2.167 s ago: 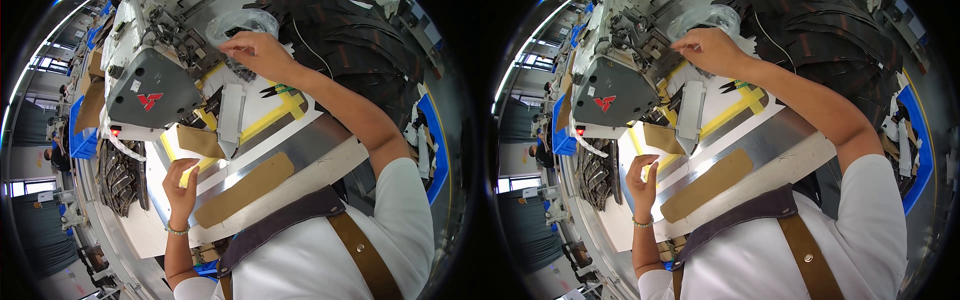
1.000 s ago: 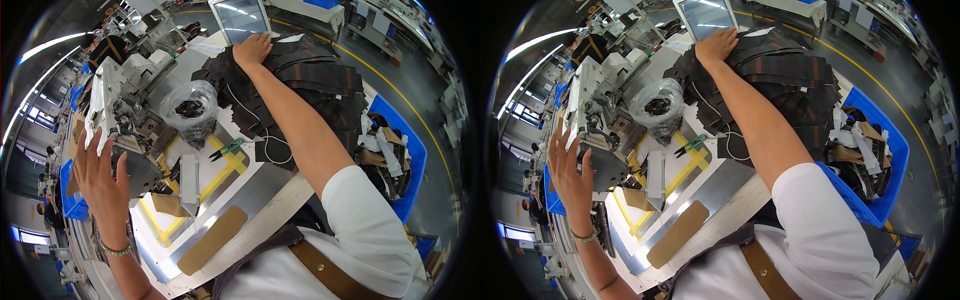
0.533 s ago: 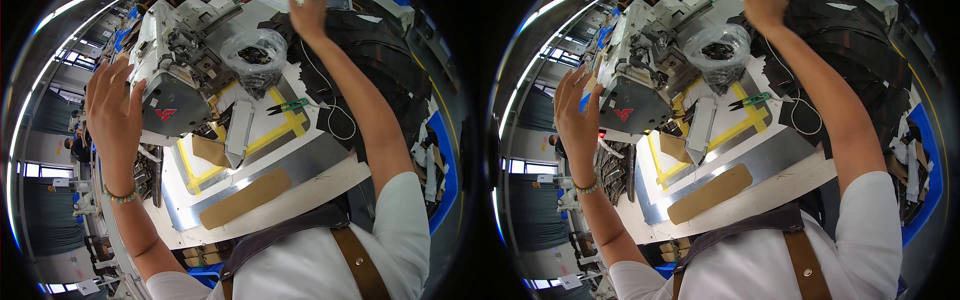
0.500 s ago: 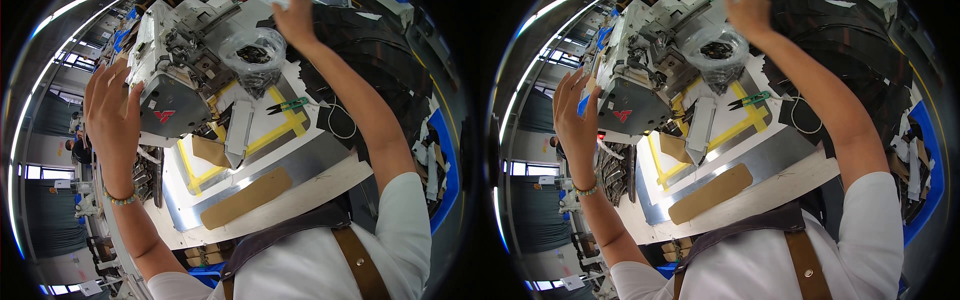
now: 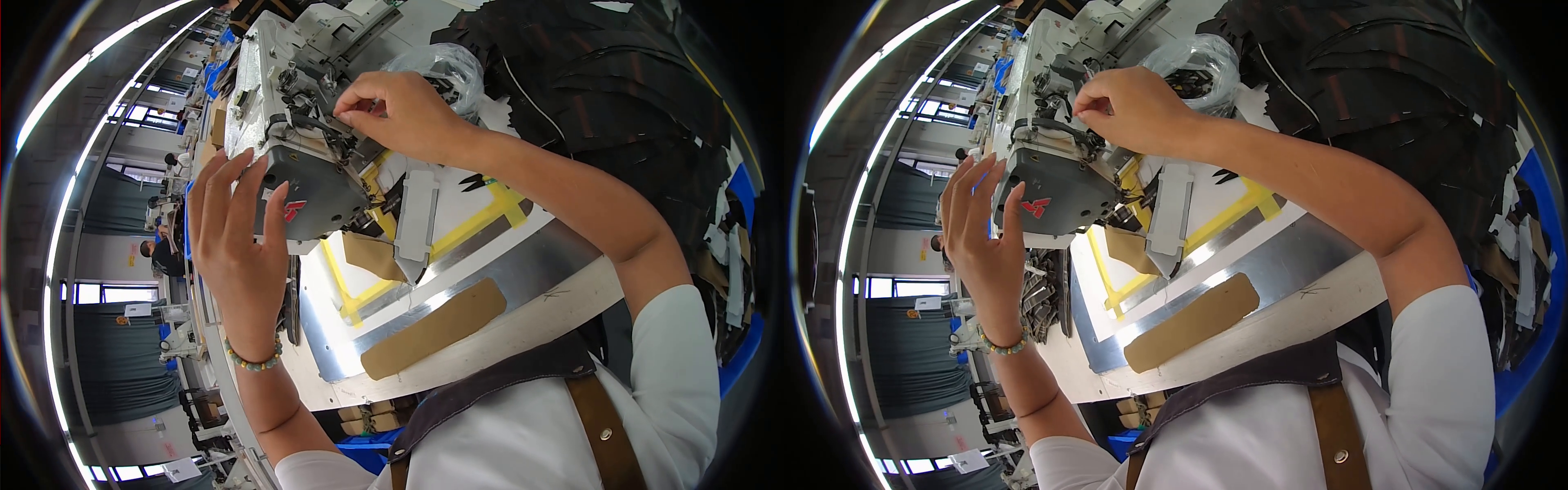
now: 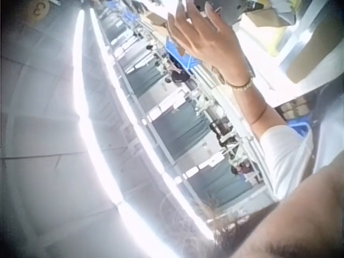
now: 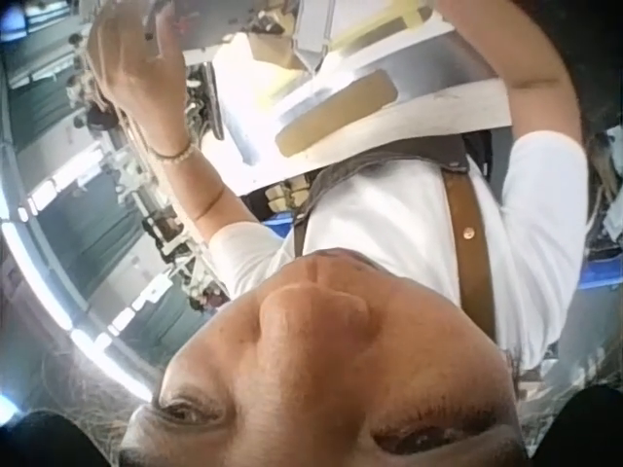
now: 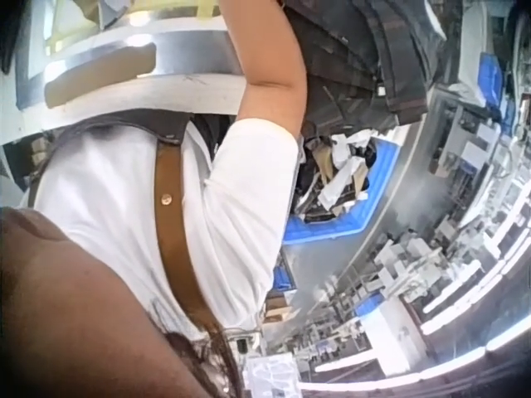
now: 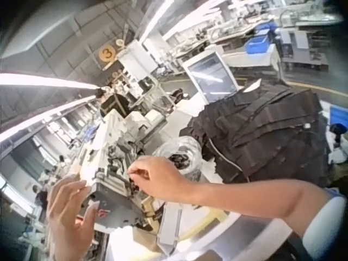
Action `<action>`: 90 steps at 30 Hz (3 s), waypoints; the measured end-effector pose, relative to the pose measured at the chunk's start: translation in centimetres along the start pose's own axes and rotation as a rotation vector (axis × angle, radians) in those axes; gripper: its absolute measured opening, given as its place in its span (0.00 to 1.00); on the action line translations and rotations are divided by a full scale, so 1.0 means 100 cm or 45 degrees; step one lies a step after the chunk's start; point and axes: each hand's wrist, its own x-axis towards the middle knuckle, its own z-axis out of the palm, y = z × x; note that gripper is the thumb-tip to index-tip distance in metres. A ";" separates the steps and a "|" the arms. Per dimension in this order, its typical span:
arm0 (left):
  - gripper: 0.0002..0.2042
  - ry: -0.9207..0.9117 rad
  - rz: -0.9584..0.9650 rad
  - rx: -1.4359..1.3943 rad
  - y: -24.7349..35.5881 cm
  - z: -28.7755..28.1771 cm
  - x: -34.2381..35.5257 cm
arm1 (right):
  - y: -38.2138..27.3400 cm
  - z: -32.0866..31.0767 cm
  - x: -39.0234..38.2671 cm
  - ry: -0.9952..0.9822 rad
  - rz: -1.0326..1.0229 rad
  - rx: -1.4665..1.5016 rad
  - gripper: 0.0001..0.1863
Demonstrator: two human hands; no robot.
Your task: Operating an industrial sewing machine to assemble fabric garment pieces.
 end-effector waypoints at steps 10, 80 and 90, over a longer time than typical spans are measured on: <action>0.09 0.061 -0.063 -0.058 0.012 0.035 0.013 | -0.029 -0.001 -0.006 -0.025 -0.130 0.106 0.07; 0.05 -0.378 0.176 -0.030 0.004 0.038 0.058 | 0.047 0.000 -0.046 -0.632 0.651 0.785 0.06; 0.06 -0.466 0.118 -0.127 -0.002 0.039 0.059 | 0.034 0.018 -0.050 -0.839 0.807 1.019 0.06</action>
